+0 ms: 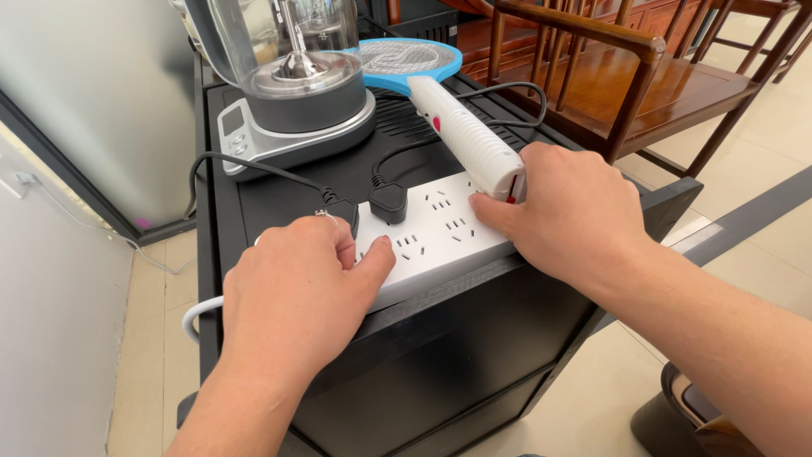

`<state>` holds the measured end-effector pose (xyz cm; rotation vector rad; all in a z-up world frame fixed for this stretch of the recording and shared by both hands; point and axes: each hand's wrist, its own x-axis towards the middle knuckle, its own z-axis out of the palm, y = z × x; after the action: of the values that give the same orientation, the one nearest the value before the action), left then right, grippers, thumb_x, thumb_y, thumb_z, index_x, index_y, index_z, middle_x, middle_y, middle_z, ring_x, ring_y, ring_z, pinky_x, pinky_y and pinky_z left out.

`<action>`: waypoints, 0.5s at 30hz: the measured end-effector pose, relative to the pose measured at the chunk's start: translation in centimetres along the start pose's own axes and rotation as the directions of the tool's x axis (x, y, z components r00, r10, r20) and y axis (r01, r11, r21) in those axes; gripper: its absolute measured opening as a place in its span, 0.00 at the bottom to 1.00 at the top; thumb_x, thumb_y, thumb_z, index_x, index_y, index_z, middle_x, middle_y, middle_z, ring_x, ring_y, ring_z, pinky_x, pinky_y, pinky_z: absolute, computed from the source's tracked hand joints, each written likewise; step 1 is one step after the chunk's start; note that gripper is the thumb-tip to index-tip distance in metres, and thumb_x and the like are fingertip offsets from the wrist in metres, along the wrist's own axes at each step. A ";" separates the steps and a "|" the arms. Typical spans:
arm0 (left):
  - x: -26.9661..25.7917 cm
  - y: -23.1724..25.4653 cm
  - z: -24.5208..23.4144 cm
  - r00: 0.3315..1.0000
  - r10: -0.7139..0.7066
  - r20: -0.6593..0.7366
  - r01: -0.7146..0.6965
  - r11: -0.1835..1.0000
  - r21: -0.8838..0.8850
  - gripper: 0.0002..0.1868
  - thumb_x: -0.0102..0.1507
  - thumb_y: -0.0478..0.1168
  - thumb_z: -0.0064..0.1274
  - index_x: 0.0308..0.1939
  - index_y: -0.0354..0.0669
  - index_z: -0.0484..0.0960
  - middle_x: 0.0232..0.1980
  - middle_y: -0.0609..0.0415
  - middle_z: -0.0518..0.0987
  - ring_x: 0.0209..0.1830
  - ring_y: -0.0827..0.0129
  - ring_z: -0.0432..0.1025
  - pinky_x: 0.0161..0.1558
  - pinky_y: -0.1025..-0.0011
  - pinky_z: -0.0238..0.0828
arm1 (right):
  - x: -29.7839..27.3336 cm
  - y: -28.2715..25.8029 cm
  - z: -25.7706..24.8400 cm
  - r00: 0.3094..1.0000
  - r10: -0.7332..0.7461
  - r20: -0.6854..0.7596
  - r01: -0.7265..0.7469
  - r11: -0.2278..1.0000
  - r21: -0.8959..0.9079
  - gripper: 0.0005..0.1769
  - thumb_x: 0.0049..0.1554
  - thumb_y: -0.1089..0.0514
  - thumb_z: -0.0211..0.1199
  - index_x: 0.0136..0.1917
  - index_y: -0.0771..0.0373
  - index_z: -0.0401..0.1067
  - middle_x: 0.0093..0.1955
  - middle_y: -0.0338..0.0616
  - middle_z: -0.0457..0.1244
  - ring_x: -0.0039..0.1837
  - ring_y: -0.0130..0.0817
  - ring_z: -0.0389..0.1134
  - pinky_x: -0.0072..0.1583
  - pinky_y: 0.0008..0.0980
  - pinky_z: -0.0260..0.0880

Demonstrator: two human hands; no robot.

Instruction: The person connects two portable power banks and a small fan to a power strip using USB and AC cables. They plug the power strip into a wall socket and repeatedly plug and unplug the devices to demonstrate the charging setup.

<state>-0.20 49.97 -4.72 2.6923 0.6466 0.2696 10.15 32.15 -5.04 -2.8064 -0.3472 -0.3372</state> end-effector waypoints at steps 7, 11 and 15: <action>-0.1 0.2 0.0 0.999 0.040 -0.012 -0.040 0.999 0.007 0.23 0.56 0.60 0.57 0.23 0.44 0.81 0.24 0.49 0.82 0.32 0.53 0.79 0.38 0.56 0.74 | 0.1 0.7 0.5 0.987 -0.071 -0.141 0.097 0.978 0.184 0.26 0.53 0.44 0.70 0.50 0.70 0.73 0.41 0.58 0.70 0.45 0.51 0.74 0.50 0.46 0.73; -0.1 0.0 0.1 1.000 0.024 -0.010 -0.024 1.000 0.007 0.24 0.57 0.60 0.56 0.23 0.44 0.81 0.25 0.49 0.82 0.32 0.53 0.78 0.38 0.56 0.74 | 0.3 1.3 0.3 0.955 -0.085 -0.286 0.174 0.937 0.303 0.26 0.53 0.47 0.69 0.57 0.67 0.73 0.44 0.57 0.71 0.45 0.49 0.75 0.50 0.43 0.74; -0.1 0.1 0.1 1.000 0.022 -0.004 -0.022 1.000 -0.005 0.23 0.57 0.60 0.56 0.23 0.44 0.81 0.25 0.49 0.83 0.32 0.53 0.79 0.38 0.56 0.74 | 0.8 2.7 -0.1 0.961 -0.046 -0.272 0.127 0.950 0.287 0.29 0.52 0.47 0.70 0.62 0.64 0.73 0.45 0.56 0.71 0.46 0.47 0.75 0.51 0.41 0.74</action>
<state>-0.23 49.86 -4.75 2.6962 0.6171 0.2825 11.64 29.84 -5.46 -2.4144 -0.4235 -0.6135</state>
